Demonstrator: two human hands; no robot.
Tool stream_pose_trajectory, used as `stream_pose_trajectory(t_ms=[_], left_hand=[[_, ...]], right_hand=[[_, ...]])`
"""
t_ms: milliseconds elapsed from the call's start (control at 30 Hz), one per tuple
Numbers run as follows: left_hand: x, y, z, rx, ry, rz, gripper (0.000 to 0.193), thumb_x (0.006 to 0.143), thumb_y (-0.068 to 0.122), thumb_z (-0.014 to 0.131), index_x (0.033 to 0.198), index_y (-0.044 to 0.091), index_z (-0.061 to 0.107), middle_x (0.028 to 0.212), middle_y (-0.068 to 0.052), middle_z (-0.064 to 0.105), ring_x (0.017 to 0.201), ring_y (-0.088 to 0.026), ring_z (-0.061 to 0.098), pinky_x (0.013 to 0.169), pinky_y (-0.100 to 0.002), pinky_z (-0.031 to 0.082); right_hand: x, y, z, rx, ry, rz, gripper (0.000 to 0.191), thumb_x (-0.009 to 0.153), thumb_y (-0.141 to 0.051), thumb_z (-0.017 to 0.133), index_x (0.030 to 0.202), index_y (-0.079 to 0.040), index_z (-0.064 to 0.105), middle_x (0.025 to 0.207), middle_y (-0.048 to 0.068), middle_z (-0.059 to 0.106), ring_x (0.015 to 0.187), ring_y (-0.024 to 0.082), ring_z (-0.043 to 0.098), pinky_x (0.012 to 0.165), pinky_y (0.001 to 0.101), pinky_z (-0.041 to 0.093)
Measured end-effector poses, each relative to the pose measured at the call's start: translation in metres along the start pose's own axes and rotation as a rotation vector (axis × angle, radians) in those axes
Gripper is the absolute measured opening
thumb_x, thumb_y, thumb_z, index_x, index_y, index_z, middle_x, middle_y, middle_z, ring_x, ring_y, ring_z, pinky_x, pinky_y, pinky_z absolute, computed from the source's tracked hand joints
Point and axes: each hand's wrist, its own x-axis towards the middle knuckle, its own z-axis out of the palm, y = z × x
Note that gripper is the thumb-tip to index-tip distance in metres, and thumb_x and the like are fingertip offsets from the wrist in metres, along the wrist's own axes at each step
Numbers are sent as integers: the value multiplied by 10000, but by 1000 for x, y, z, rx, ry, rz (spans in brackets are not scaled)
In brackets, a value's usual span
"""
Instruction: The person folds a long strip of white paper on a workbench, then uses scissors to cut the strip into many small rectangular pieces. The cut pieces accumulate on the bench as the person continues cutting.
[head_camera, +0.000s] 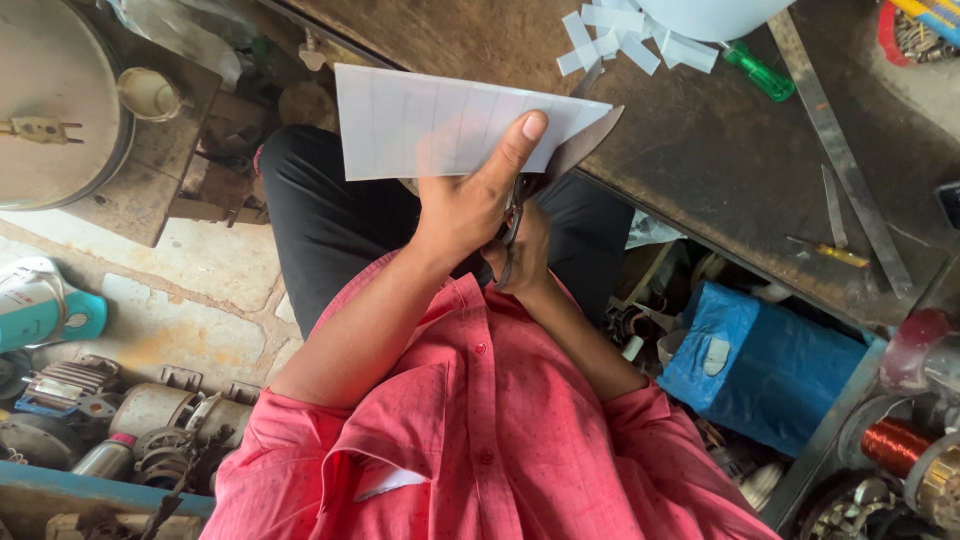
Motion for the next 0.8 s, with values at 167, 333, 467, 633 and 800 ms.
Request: stream_pose_trajectory(t_ms=[167,333,467,633,800], left_hand=[[-3,-2,0,-43,-12,-45,242,1011,248,757,964,11,742,836,25,672,754,-76,598,686,-240,504],[-1,-1,1,-15,13,-23,244,1000,256,767,951,19,739,826,27,666,743,-78,600,673,-240,498],[-1,-1,0,-3,18,-63,242,996,257,766,947,21,739,822,29,667,734,-76,599,665,-239,501],[4,-6,-2,-21,15,-68,250,1002,263,756,959,17,739,818,26,661,726,-75,582,655,-240,485],[8,-20,2,52,7,-243,263,955,254,776,913,-1,728,723,-14,646,601,-109,564,544,-272,460]], right_hand=[[-3,3,1,-21,9,35,799,937,-810,495,962,-13,546,738,110,574,661,263,604,614,394,425],[-1,-6,1,42,4,65,749,954,-761,556,977,-13,575,744,83,641,679,230,674,624,354,490],[-1,-13,2,135,-15,160,646,975,-665,625,891,-28,565,662,52,648,593,179,661,565,333,496],[3,-17,3,159,-18,165,607,1010,-645,591,866,-59,535,675,25,626,603,144,636,577,304,486],[13,-10,-4,72,56,58,709,1028,-724,475,1049,-17,521,817,24,567,714,144,583,650,272,445]])
